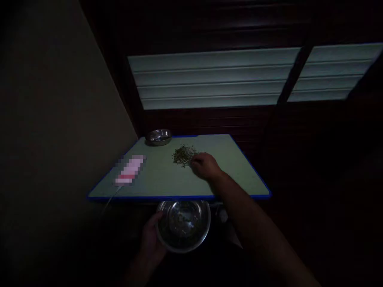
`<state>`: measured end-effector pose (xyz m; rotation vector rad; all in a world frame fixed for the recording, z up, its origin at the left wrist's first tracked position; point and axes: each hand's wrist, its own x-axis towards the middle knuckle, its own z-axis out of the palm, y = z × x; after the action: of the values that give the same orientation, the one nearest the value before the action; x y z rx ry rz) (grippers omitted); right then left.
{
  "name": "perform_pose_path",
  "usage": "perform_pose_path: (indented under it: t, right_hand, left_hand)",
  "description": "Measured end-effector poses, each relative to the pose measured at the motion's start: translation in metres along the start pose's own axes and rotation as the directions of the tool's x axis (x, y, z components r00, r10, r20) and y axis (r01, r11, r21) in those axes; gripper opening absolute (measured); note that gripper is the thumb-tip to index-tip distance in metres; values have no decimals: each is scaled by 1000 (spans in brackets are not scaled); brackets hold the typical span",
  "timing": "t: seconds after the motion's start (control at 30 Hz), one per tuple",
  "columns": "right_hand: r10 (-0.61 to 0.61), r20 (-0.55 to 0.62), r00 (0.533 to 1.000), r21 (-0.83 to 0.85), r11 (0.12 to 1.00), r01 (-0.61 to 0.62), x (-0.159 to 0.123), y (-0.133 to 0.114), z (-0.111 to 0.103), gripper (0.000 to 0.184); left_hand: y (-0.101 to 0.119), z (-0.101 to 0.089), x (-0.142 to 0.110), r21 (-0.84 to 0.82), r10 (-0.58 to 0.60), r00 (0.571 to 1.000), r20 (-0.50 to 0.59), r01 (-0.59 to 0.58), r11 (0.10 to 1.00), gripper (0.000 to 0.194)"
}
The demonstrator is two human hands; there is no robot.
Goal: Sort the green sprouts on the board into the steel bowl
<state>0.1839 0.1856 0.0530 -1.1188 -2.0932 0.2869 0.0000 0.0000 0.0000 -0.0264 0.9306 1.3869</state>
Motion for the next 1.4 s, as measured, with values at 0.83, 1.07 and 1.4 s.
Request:
perform_pose_path:
  t: [0.83,1.07,1.4]
  right_hand:
    - [-15,4,1000,8,1000,15,2,2,-1,12]
    - [5,-13,1000,-20,1000,-6,2,3,0,12]
    - [-5,0,1000,0,1000,5,1,4,1,12]
  left_hand:
    - [-1,-4,2,28,-39,999,-18,39,999,20]
    - [-1,-4,2,35,-25,1000,-13,25,999,17]
    - [1,-2,0,35,-26,999,-24,27,999,17]
